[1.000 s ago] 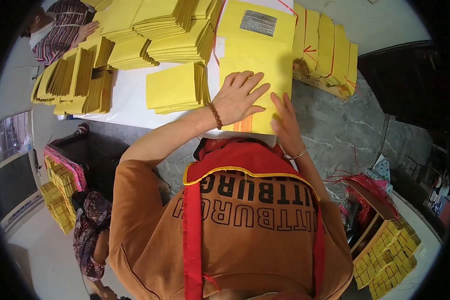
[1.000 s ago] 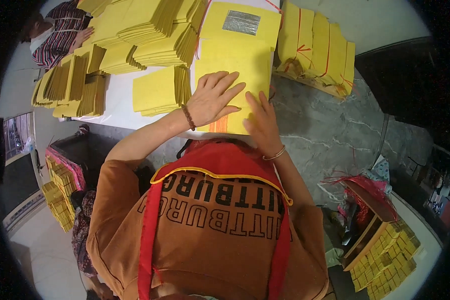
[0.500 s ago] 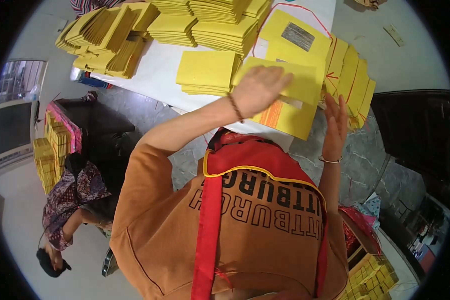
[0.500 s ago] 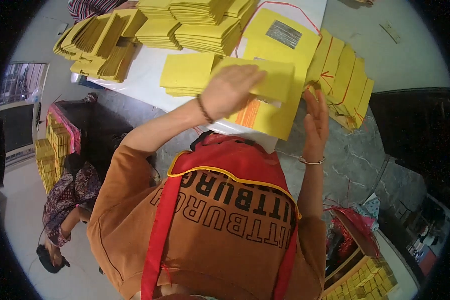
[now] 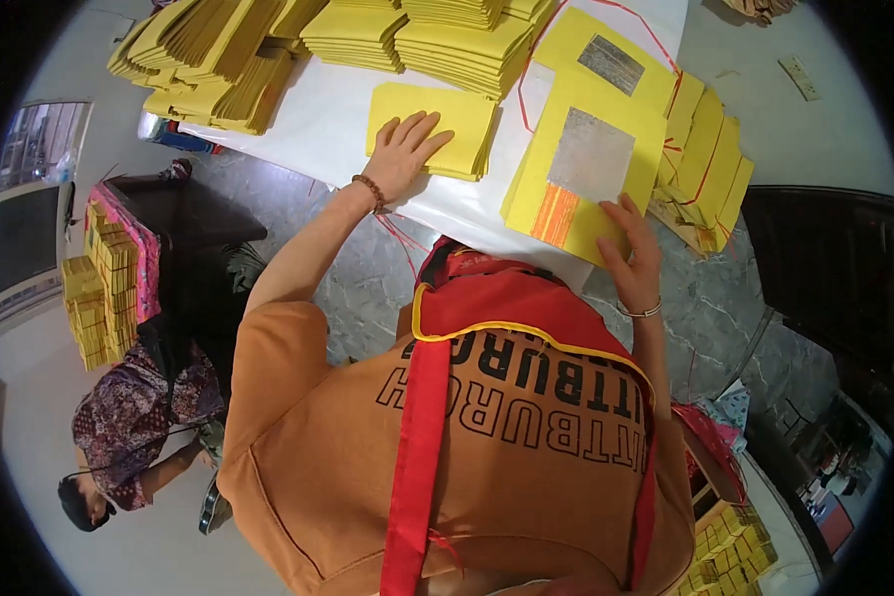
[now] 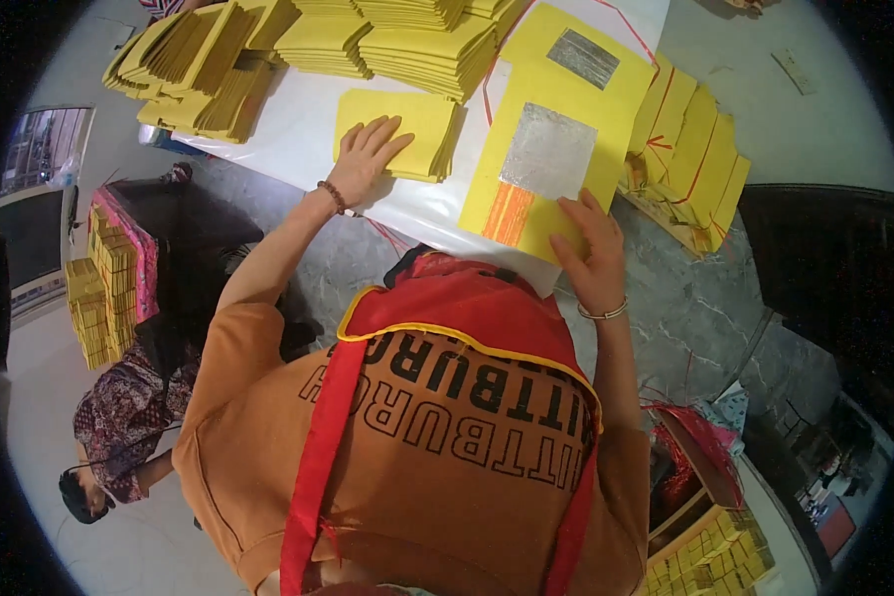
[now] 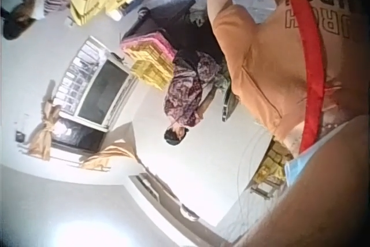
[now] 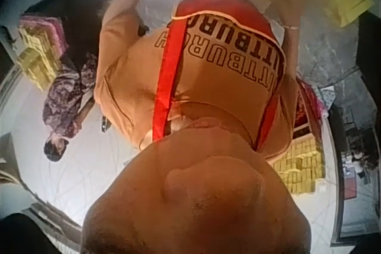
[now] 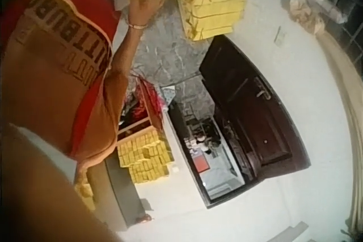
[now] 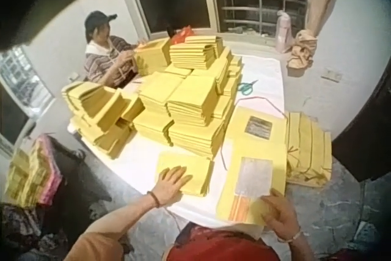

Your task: Folding yellow paper envelopes and inserting foil pieces into them.

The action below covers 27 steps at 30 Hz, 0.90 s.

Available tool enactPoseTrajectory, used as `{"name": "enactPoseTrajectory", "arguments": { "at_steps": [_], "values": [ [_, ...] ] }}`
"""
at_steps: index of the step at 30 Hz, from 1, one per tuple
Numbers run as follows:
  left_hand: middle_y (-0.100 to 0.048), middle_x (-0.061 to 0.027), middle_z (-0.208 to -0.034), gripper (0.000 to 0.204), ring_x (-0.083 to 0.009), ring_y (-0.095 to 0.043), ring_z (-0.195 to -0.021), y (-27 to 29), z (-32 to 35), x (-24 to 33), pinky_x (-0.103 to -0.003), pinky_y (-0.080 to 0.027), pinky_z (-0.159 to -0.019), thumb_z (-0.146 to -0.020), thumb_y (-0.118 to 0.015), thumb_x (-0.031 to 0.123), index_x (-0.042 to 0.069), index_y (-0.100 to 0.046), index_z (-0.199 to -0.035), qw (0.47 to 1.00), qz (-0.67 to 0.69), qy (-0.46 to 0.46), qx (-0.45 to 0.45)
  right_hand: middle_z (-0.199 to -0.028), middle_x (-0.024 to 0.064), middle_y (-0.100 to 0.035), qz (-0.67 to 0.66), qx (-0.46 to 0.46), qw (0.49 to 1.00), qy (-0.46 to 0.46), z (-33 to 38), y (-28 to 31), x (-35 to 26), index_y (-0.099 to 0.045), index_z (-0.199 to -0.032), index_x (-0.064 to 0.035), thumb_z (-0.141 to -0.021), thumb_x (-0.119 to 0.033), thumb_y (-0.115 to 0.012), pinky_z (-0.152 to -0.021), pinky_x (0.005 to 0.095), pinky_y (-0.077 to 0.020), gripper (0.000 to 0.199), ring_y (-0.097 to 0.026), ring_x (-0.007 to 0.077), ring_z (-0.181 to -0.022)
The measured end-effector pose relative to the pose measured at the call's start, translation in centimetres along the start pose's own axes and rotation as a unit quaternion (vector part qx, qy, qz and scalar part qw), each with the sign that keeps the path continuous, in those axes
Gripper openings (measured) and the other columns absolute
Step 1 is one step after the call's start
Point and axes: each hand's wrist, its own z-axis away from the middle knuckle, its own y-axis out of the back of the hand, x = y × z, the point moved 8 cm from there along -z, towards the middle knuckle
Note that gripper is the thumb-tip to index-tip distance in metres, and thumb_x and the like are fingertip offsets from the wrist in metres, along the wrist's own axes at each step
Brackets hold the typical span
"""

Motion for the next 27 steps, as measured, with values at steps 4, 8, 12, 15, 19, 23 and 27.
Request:
{"name": "enactPoseTrajectory", "arguments": {
  "at_steps": [4,8,12,15,19,23,27],
  "values": [
    [-0.031,-0.0088,-0.142,0.072,-0.0264,-0.03,-0.13,-0.1,0.1,0.3,-0.047,-0.024,-0.105,-0.068,-0.061,0.007,0.019,-0.036,-0.135,1.0,0.003,0.001,-0.004,-0.12,0.0111,-0.057,-0.019,0.007,1.0,-0.015,0.2,-0.3,0.7,-0.058,-0.115,-0.0068,-0.078,-0.013,-0.064,-0.099,0.0378,-0.0337,0.038,-0.047,0.0284,-0.12],
    [-0.031,-0.0105,-0.141,0.075,-0.0277,-0.029,-0.13,-0.5,0.1,-0.5,-0.048,-0.023,-0.105,-0.068,-0.063,0.01,0.02,-0.034,-0.136,0.999,-0.038,-0.025,-0.027,-0.12,0.0133,-0.057,-0.056,0.011,0.998,-0.024,-0.1,-0.5,1.1,-0.06,-0.113,-0.0061,-0.079,-0.014,-0.064,-0.098,0.0383,-0.0358,0.035,-0.047,0.0294,-0.12],
    [-0.031,-0.013,-0.141,0.077,-0.0319,-0.032,-0.128,3.0,-1.2,1.5,-0.048,-0.025,-0.104,-0.064,-0.062,0.006,0.015,-0.035,-0.135,0.996,-0.007,-0.038,-0.079,-0.118,0.014,-0.058,-0.068,0.033,0.996,-0.036,0.3,-0.3,1.5,-0.061,-0.111,-0.0054,-0.08,-0.014,-0.063,-0.096,0.0382,-0.0379,0.032,-0.048,0.0303,-0.119],
    [-0.033,-0.0143,-0.139,0.075,-0.0333,-0.035,-0.125,6.0,-2.6,4.3,-0.048,-0.028,-0.101,-0.063,-0.06,0.005,0.015,-0.037,-0.134,0.992,0.096,-0.061,-0.048,-0.116,0.0135,-0.059,-0.072,0.03,0.997,-0.028,0.2,-0.2,1.4,-0.061,-0.11,-0.0057,-0.081,-0.013,-0.062,-0.096,0.0381,-0.0382,0.03,-0.049,0.0304,-0.118],
    [-0.046,-0.0136,-0.128,0.058,-0.0308,-0.043,-0.113,7.5,-4.0,11.7,-0.042,-0.035,-0.093,-0.068,-0.061,0.007,0.009,-0.049,-0.124,0.951,0.267,-0.157,-0.008,-0.114,0.0131,-0.06,-0.075,0.038,0.996,-0.023,-0.2,-0.1,1.6,-0.061,-0.109,-0.0055,-0.081,-0.013,-0.061,-0.096,0.0382,-0.0384,0.029,-0.049,0.0307,-0.118],
    [-0.05,-0.0126,-0.121,0.052,-0.0296,-0.047,-0.108,7.7,-4.2,17.0,-0.043,-0.037,-0.089,-0.072,-0.066,0.016,0.007,-0.052,-0.121,0.952,0.213,-0.216,-0.037,-0.111,0.0124,-0.061,-0.105,0.028,0.994,-0.022,-0.3,-0.1,1.6,-0.062,-0.108,-0.0054,-0.082,-0.013,-0.061,-0.096,0.0377,-0.0386,0.027,-0.05,0.0304,-0.116],
    [-0.056,-0.0115,-0.107,0.042,-0.0277,-0.052,-0.093,7.8,-5.5,16.6,-0.039,-0.041,-0.079,-0.073,-0.069,0.021,0.006,-0.058,-0.11,0.936,0.249,-0.247,-0.013,-0.108,0.0092,-0.063,-0.187,0.027,0.98,-0.056,-0.1,-0.2,2.5,-0.06,-0.111,-0.0035,-0.089,-0.016,-0.055,-0.095,0.0336,-0.0395,0.026,-0.053,0.0231,-0.112]
  ]
}}
